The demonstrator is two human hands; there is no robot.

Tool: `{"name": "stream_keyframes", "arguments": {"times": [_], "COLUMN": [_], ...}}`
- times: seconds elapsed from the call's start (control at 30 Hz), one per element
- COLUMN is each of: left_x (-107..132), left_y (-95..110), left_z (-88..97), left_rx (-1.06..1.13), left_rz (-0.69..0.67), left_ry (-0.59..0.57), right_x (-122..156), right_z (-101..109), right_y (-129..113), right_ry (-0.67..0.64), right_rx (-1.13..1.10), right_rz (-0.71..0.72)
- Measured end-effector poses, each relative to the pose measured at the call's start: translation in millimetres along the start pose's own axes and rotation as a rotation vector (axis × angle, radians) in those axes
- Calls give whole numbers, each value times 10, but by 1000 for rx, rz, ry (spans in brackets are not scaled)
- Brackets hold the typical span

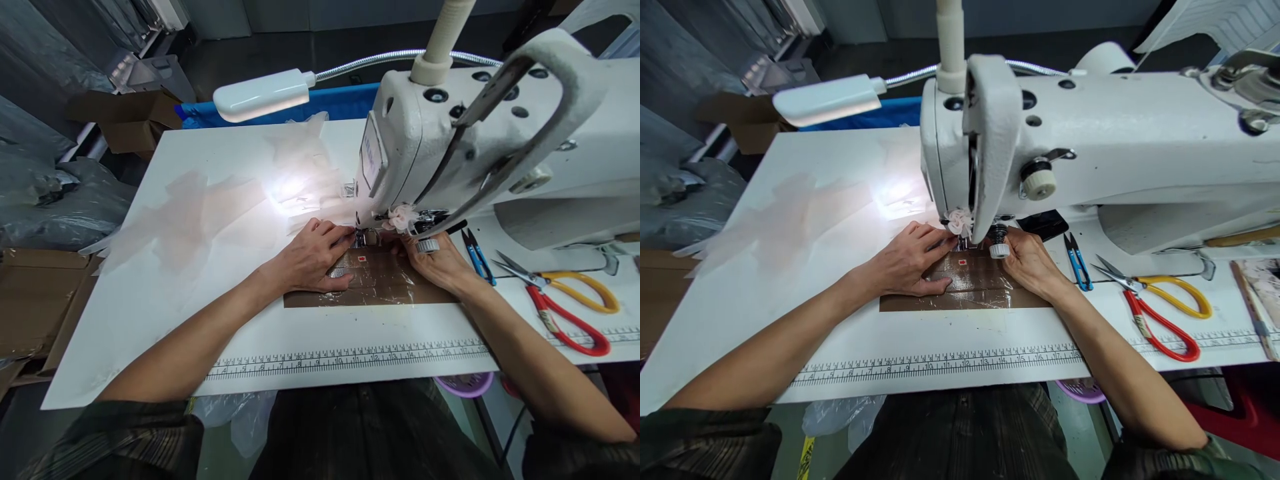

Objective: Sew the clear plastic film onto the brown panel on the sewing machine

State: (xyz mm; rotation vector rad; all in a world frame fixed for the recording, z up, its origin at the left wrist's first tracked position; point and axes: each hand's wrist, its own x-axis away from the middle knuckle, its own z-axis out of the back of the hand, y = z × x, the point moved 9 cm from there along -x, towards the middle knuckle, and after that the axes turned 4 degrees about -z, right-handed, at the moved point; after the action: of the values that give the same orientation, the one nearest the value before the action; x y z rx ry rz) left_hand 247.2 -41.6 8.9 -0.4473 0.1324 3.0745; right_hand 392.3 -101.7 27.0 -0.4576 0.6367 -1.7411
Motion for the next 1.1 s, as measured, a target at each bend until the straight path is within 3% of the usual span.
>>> {"name": "stream_keyframes", "arguments": {"times": [0.1,0.3,0.63,0.87,1.1], "left_x": [0,1,27,-22,-11], "left_y": [-4,-19,-93,-102,-119], "left_z": [-1,-16,5,-53,-59], "left_rx": [12,42,200,246,207], "left_rz": [6,27,115,111,135], "left_ry": [-1,4,82,-20,-16], "right_x": [29,133,113,112,93], "right_z": [7,-37,-5,0,-14], "right_y": [-20,-114,68,119,173], "right_ry": [41,-15,86,86,80], "right_rx": [33,47,70,50,36], "right_rz": [2,26,-63,-35,-22]}}
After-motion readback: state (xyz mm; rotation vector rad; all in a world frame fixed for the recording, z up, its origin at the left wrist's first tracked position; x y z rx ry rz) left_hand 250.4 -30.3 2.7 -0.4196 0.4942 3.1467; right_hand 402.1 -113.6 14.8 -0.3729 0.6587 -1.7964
